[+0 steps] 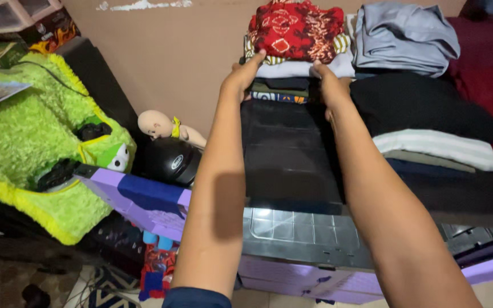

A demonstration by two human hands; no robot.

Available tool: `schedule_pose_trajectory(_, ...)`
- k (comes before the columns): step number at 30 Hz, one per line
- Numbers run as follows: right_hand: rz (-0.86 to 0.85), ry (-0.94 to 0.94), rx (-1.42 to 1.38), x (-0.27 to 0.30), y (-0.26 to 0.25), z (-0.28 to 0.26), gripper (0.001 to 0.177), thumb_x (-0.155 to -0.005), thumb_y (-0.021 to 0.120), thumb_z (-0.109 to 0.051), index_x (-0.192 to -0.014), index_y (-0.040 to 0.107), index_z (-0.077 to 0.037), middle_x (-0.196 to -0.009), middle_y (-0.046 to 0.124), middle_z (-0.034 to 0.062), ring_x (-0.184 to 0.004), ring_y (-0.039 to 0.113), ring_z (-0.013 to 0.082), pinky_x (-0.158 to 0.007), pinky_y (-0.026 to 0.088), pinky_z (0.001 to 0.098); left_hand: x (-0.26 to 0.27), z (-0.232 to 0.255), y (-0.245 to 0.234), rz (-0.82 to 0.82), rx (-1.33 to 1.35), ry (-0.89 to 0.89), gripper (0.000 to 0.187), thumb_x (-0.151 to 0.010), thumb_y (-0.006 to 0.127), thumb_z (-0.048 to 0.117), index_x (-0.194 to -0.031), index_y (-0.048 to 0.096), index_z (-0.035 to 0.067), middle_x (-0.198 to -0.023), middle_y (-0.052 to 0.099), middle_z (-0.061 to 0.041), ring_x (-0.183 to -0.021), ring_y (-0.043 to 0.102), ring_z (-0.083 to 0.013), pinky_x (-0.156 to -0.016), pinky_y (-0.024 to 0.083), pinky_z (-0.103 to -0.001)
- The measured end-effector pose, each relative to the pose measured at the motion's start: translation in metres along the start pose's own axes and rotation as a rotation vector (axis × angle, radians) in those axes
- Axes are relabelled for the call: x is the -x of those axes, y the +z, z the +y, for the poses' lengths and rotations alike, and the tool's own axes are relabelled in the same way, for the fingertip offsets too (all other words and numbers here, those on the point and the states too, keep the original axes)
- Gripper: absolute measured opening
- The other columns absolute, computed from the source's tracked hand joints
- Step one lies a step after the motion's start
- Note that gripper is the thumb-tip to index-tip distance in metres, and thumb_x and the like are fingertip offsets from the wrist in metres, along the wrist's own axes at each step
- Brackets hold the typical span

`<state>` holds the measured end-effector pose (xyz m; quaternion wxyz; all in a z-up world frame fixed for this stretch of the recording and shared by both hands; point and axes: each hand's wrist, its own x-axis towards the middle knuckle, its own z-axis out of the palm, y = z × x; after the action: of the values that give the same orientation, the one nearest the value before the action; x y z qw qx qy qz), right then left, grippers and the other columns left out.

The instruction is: The person wipes the interior of a purple plastic cabinet with a blue cloth, then places folded clothes into the cabinet. The person closes the cabinet doors and wipes the exterior surfaces.

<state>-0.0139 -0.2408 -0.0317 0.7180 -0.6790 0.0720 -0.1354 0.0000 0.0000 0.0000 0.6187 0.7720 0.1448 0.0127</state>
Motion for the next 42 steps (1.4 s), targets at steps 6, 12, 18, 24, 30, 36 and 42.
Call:
schedule_pose_trajectory(6,0.023,0.200,0.081,0.025,0.004,-0.017,0.087,-0.074,0.077,-0.049,-0.141,0.048,-0.003,-0.115,0.067,0.0216,-0.084,0.066,0.0312,-0.071,0.054,0.0473,-0.007,-0.006,-0.008,-0.184,-0.071,0.049,0.093,-0.074,0.051,0.083,-0.147,0.052,0.026,-0.143,0.059,-0.007,-0.120,0.058,-0.0240,-0.092,0.047,-0.049)
schedule_pose_trajectory(12,0.042,0.151,0.177,0.069,-0.001,-0.030,0.094,-0.074,0.084,-0.045,-0.134,0.032,0.006,-0.099,0.065,0.0146,-0.072,0.068,0.0246,-0.058,0.056,0.0437,0.015,-0.004,-0.021,-0.203,-0.142,0.016,0.097,-0.072,0.047,0.087,-0.149,0.049,0.028,-0.145,0.062,-0.007,-0.122,0.059,-0.0237,-0.092,0.047,-0.049)
schedule_pose_trajectory(18,-0.031,0.137,0.274,0.105,-0.017,-0.032,0.079,-0.077,0.082,-0.049,-0.121,0.048,0.007,-0.079,0.061,0.0128,-0.059,0.056,0.0220,-0.050,0.044,0.0400,0.046,-0.001,-0.030,-0.139,-0.140,-0.057,0.112,-0.066,0.028,0.094,-0.156,0.038,0.029,-0.150,0.049,-0.012,-0.124,0.057,-0.0325,-0.090,0.054,-0.055)
schedule_pose_trajectory(24,-0.117,0.064,0.267,0.142,-0.048,-0.033,0.072,-0.074,0.083,-0.050,-0.112,0.053,0.003,-0.085,0.065,0.0113,-0.064,0.063,0.0187,-0.053,0.051,0.0356,0.099,0.009,-0.043,-0.137,-0.310,-0.079,0.132,-0.060,0.012,0.102,-0.150,0.048,0.012,-0.123,0.066,-0.027,-0.095,0.069,-0.0337,-0.077,0.056,-0.052)
schedule_pose_trajectory(30,-0.293,0.062,0.208,0.190,-0.085,-0.040,0.063,-0.079,0.077,-0.050,-0.114,0.055,-0.001,-0.095,0.068,0.0113,-0.072,0.065,0.0179,-0.059,0.052,0.0332,0.161,0.014,-0.071,-0.201,-0.456,-0.052,0.140,-0.059,0.012,0.105,-0.138,0.056,-0.001,-0.090,0.069,-0.021,-0.074,0.066,-0.0247,-0.064,0.055,-0.040)
schedule_pose_trajectory(36,-0.430,0.202,0.029,0.218,-0.128,-0.046,0.057,-0.083,0.071,-0.055,-0.115,0.057,-0.009,-0.113,0.063,0.0144,-0.098,0.064,0.0229,-0.085,0.051,0.0374,0.211,-0.001,-0.097,-0.266,-0.443,-0.073,0.131,-0.069,0.011,0.098,-0.122,0.058,-0.012,-0.084,0.072,-0.029,-0.072,0.074,-0.0329,-0.063,0.059,-0.042)
schedule_pose_trajectory(42,-0.528,0.288,-0.320,0.205,-0.125,-0.055,0.082,-0.084,0.060,-0.068,-0.140,0.041,-0.011,-0.148,0.049,0.0147,-0.137,0.051,0.0317,-0.111,0.038,0.0529,0.193,-0.001,-0.086,-0.240,-0.401,0.057,0.127,-0.067,0.007,0.098,-0.138,0.062,0.008,-0.105,0.069,-0.026,-0.084,0.072,-0.0350,-0.072,0.056,-0.048)
